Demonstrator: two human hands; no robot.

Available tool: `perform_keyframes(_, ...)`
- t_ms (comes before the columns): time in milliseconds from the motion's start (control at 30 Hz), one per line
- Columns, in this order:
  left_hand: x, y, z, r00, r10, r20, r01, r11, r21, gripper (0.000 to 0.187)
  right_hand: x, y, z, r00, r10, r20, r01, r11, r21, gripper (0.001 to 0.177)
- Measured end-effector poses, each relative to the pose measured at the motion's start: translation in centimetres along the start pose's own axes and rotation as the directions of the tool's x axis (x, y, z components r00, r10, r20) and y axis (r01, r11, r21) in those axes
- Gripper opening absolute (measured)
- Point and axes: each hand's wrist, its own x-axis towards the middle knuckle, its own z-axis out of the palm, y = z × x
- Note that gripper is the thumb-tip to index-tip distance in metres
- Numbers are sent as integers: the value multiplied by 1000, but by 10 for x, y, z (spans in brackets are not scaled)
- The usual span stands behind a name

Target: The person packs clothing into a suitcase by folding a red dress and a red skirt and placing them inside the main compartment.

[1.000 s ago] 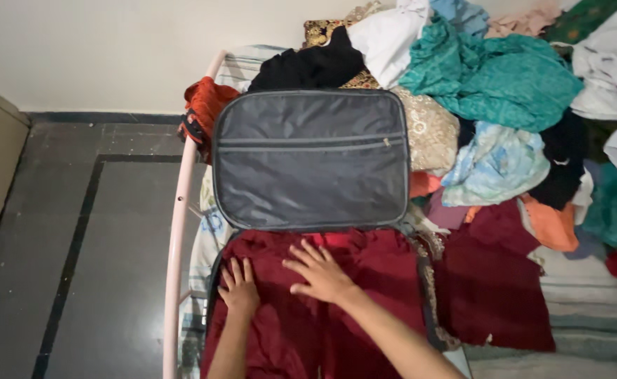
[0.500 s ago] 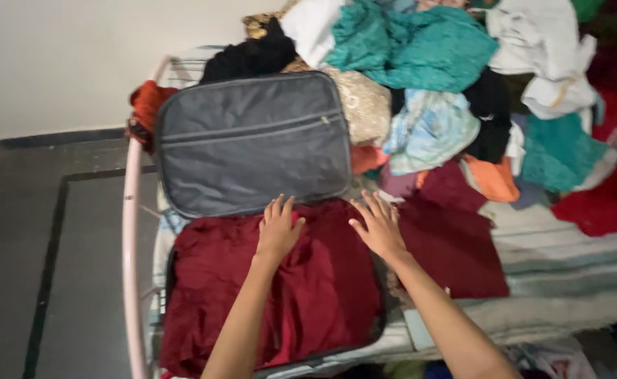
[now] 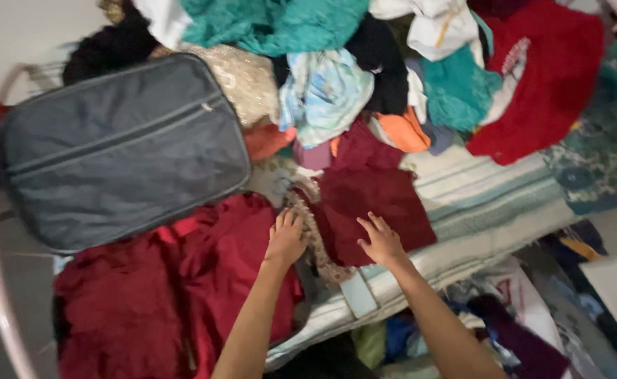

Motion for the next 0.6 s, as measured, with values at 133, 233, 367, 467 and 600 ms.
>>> perform_keyframes(133,-3,23,31,995,31,92,-31,1000,-6,58,-4,58,45,999,22,-34,-11,959,282,76)
perform_keyframes(233,-2,46,40,988,-4,155,14,998,-62,60,-8,84,80,987,-11,-162,80,902,425,83)
perform_keyframes(367,4,63,53,974,-52,223,74,993,-91,57,-8,94,112,966,257,25,-193,654,731,92)
perform_keyframes(467,2,66,72,973,-36,228,58,994,-94,56,-12,100,129,931,359,68,-202,349,915,90)
perform_keyframes(600,0,63,99,961,-17,274,35,998,-61,57,-14,107,141,686,510,519,-554,-97,827,109)
